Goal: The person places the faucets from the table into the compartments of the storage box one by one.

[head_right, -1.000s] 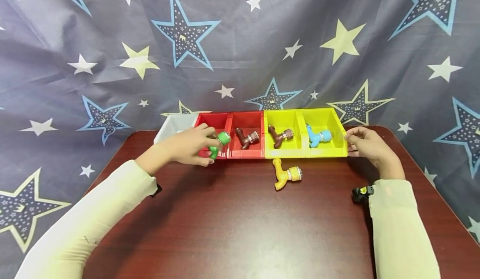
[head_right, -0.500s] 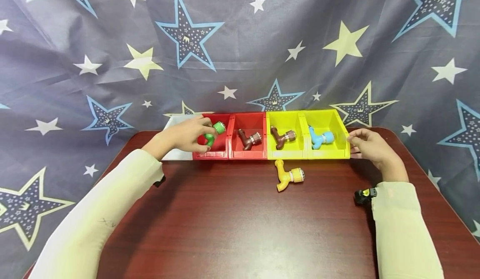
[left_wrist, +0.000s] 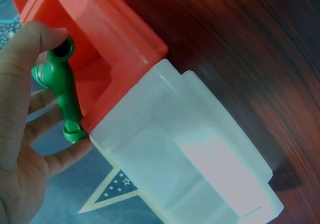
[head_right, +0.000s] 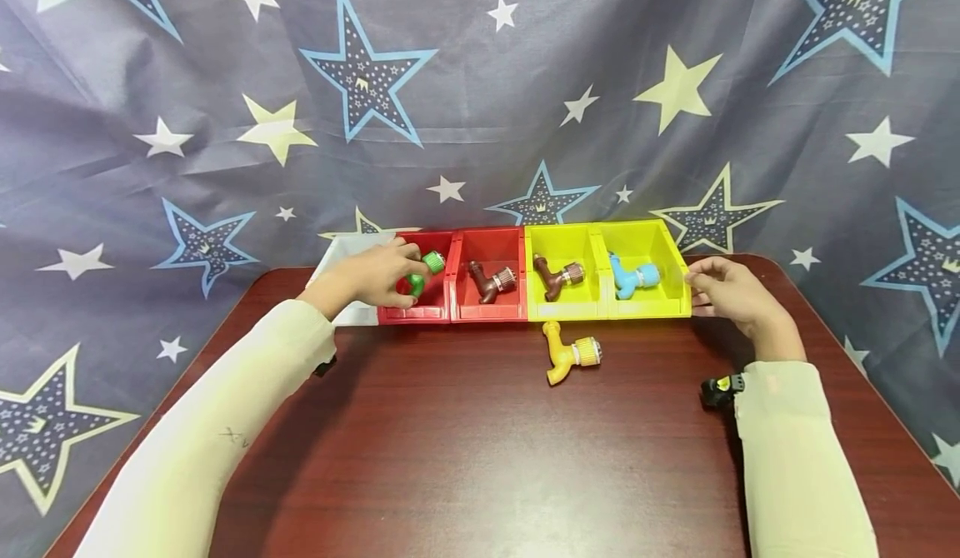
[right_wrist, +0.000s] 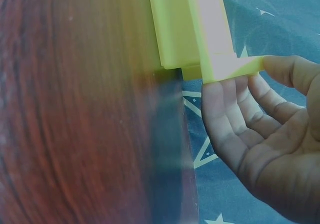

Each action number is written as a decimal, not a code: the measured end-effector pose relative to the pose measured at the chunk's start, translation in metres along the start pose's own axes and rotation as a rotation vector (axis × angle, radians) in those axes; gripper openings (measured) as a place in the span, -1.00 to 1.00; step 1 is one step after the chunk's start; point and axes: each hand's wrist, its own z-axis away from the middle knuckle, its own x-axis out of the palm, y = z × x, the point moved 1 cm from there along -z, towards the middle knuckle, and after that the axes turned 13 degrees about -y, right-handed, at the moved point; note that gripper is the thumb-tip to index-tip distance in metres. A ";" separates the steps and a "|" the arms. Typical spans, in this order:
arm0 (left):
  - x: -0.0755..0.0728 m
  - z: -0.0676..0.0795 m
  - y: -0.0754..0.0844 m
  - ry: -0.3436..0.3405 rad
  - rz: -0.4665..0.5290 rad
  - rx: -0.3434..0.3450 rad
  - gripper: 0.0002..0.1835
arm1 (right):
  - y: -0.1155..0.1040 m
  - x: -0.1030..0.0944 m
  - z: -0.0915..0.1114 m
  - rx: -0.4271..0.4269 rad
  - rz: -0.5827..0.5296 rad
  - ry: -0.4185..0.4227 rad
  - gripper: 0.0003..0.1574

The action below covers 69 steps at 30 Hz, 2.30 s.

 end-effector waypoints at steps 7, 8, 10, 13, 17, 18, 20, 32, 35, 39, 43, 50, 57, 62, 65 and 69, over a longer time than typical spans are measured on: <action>0.002 -0.008 -0.001 -0.025 -0.054 -0.015 -0.56 | 0.000 -0.002 0.002 0.009 -0.002 0.006 -0.53; 0.002 -0.009 -0.002 -0.026 -0.067 -0.017 -0.56 | 0.000 -0.002 0.002 0.007 -0.003 0.007 -0.53; 0.002 -0.012 -0.003 -0.033 -0.092 -0.023 -0.57 | 0.000 -0.002 0.002 0.001 -0.011 0.008 -0.54; 0.004 -0.016 -0.003 -0.062 -0.130 -0.032 -0.62 | 0.002 -0.001 0.001 -0.005 -0.018 0.006 -0.55; 0.006 -0.021 -0.004 -0.100 -0.163 -0.034 -0.67 | 0.002 -0.001 0.000 -0.007 -0.011 0.000 -0.54; 0.006 -0.022 -0.004 -0.108 -0.169 -0.035 -0.67 | 0.002 -0.001 0.000 -0.006 -0.010 -0.001 -0.53; 0.007 -0.025 -0.004 -0.117 -0.173 -0.037 -0.67 | 0.001 -0.001 0.000 -0.006 -0.001 0.000 -0.54; 0.009 -0.036 -0.002 -0.225 -0.191 -0.062 -0.74 | 0.000 0.001 -0.002 -0.007 -0.018 0.001 -0.54; 0.009 -0.038 -0.002 -0.221 -0.181 -0.061 -0.72 | 0.001 -0.001 -0.001 -0.005 -0.005 0.008 -0.54; 0.009 -0.038 -0.006 -0.221 -0.127 -0.044 -0.67 | 0.002 -0.001 0.000 -0.007 -0.007 0.007 -0.54; 0.006 -0.036 -0.009 -0.218 -0.063 -0.011 -0.65 | 0.001 0.000 0.001 -0.007 -0.023 -0.005 -0.54; 0.001 -0.034 -0.010 -0.193 -0.049 0.042 -0.67 | 0.000 -0.001 0.002 -0.019 -0.006 -0.003 -0.53; 0.007 -0.036 -0.006 -0.210 -0.074 0.008 -0.69 | 0.002 -0.001 0.001 -0.015 -0.037 -0.010 -0.55; 0.012 -0.037 -0.004 -0.215 -0.068 -0.001 -0.72 | 0.003 -0.002 0.000 -0.009 -0.027 0.000 -0.52; 0.013 -0.037 -0.004 -0.211 -0.060 0.001 -0.74 | 0.003 -0.002 0.000 -0.009 -0.017 0.005 -0.51; 0.017 -0.035 -0.007 -0.200 -0.057 0.002 -0.76 | 0.002 -0.001 0.000 -0.013 -0.020 0.002 -0.51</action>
